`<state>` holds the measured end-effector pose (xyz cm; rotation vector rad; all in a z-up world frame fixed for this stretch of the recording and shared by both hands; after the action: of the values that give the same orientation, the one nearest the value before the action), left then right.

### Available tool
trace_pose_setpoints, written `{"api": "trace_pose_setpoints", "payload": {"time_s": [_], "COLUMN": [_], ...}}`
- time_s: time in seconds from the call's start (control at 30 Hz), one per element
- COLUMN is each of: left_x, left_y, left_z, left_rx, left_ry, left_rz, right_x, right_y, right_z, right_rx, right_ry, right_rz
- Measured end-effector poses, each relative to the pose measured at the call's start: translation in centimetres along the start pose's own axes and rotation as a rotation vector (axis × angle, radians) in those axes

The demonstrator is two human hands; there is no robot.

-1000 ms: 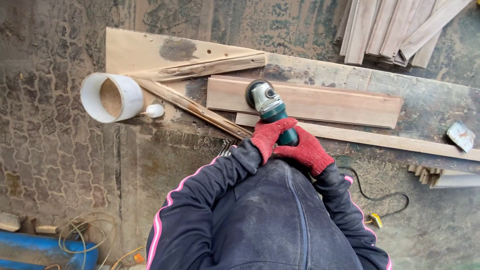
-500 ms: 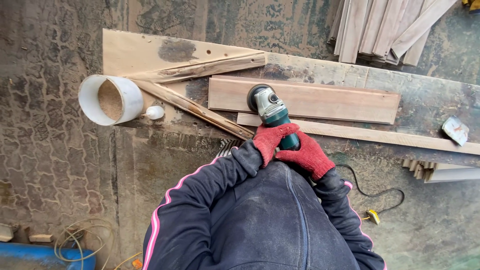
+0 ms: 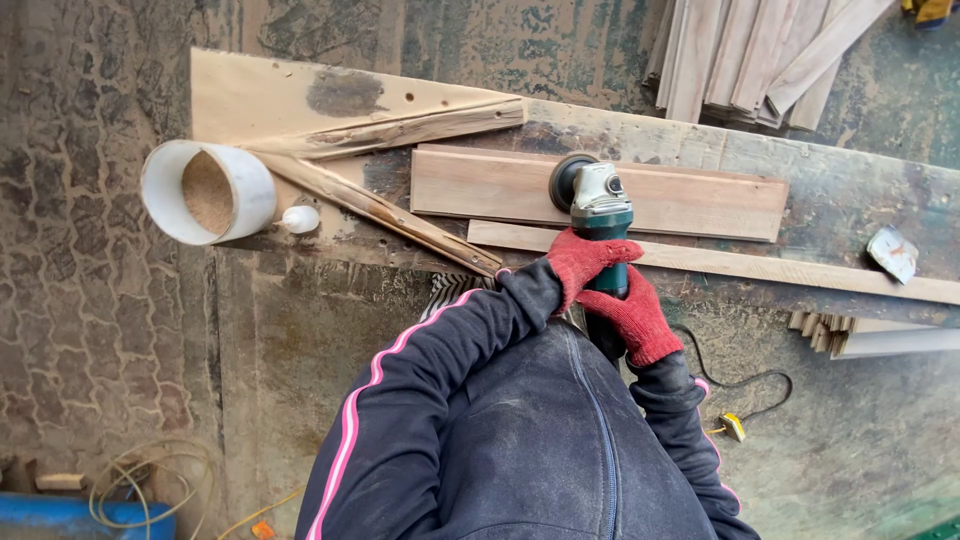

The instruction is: Sanding a piece of wood using an angle grinder with a sanding disc.

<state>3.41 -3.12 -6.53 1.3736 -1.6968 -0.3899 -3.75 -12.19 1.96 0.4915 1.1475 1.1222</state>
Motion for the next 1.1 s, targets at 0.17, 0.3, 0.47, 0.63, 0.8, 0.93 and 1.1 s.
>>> {"api": "trace_pose_setpoints", "payload": {"time_s": [0.17,0.3,0.47,0.63,0.8,0.93,1.1], "left_x": [-3.1,-7.2,-6.5,-1.9,1.0,-1.9,-3.9], "left_y": [5.6,7.0,9.2,5.0,4.4,5.9,8.3], "left_z": [-5.9,-6.3,-8.5,-4.4,-2.5,-3.7,-7.4], "left_rx": [0.031,0.103,0.116,0.065,0.007,0.021,0.206], "left_ry": [-0.054,0.040,-0.001,0.032,-0.067,-0.035,0.031], "left_rz": [-0.134,-0.269,-0.269,-0.134,-0.052,-0.142,0.325], "right_x": [2.9,5.2,5.1,1.2,-1.1,0.0,3.4], "right_y": [2.3,3.7,2.9,1.4,0.6,2.2,1.6], "right_z": [4.8,8.0,7.7,3.0,0.1,3.7,5.6], "right_rx": [-0.041,-0.056,-0.055,0.016,0.015,-0.002,-0.014], "right_ry": [0.126,0.308,0.339,0.163,0.062,0.112,0.301], "right_rz": [0.108,0.217,0.228,0.140,0.068,0.109,0.238]}}
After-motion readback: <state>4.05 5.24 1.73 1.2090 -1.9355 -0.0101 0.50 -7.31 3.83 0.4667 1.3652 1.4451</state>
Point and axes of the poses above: each hand's wrist, its own y-axis away from the middle knuckle, its own x-axis out of the palm, z = x × y, the point moved 8 cm from there along -y, towards the middle knuckle, and after that the axes turned 13 degrees about x, right-handed, at the moved point
